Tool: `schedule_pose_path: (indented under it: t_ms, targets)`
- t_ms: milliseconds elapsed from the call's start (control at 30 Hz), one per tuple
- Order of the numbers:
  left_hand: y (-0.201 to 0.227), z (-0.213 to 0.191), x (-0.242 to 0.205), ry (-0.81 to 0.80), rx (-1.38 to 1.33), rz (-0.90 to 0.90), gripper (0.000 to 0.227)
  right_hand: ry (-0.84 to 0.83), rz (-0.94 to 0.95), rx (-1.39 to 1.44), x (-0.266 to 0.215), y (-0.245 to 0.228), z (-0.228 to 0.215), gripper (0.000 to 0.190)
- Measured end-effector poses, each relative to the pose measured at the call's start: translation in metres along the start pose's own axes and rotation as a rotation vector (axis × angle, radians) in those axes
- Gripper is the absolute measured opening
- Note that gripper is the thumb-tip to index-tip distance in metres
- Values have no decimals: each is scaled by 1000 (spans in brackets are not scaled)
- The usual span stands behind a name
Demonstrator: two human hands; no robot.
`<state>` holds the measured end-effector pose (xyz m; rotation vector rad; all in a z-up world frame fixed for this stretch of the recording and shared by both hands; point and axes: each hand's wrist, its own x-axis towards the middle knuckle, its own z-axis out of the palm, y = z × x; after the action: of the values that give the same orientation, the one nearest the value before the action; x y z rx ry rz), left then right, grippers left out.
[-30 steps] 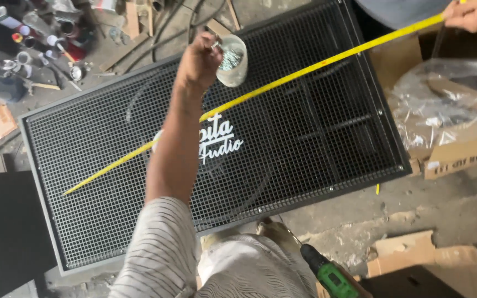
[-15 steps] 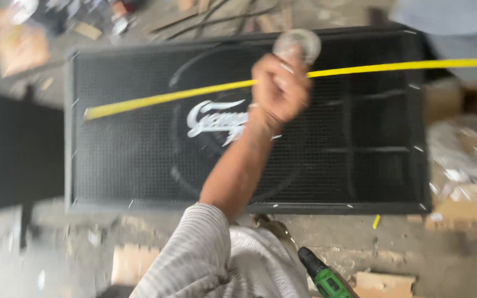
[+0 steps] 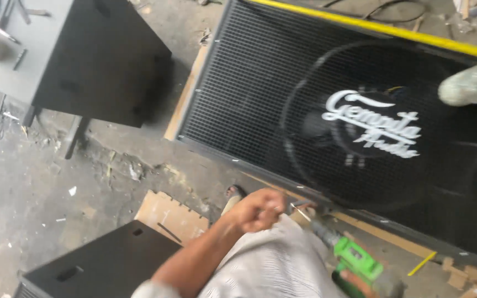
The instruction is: Fastening screws onto a speaker grill using a power drill after measuring with a tape measure.
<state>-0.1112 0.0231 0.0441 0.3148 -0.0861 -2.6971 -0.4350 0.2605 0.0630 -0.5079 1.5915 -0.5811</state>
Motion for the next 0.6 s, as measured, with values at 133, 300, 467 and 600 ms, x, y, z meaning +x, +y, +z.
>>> schedule_pose_path:
  t_ms: [133,300,467,600]
  targets:
    - [55,-14,-158,281,127,232,20,-160,-169,-98,50,-136,112,85]
    - [103,-19,-262,251,39,484,24,-428,-568,-37,92,-199,226,86]
    - [171,-26,-271,199,23,609,30,-477,-448,-20,124,-262,302,85]
    - [248,-23,-272,281,14,557,29,-483,-487,60,157,-296,366,83]
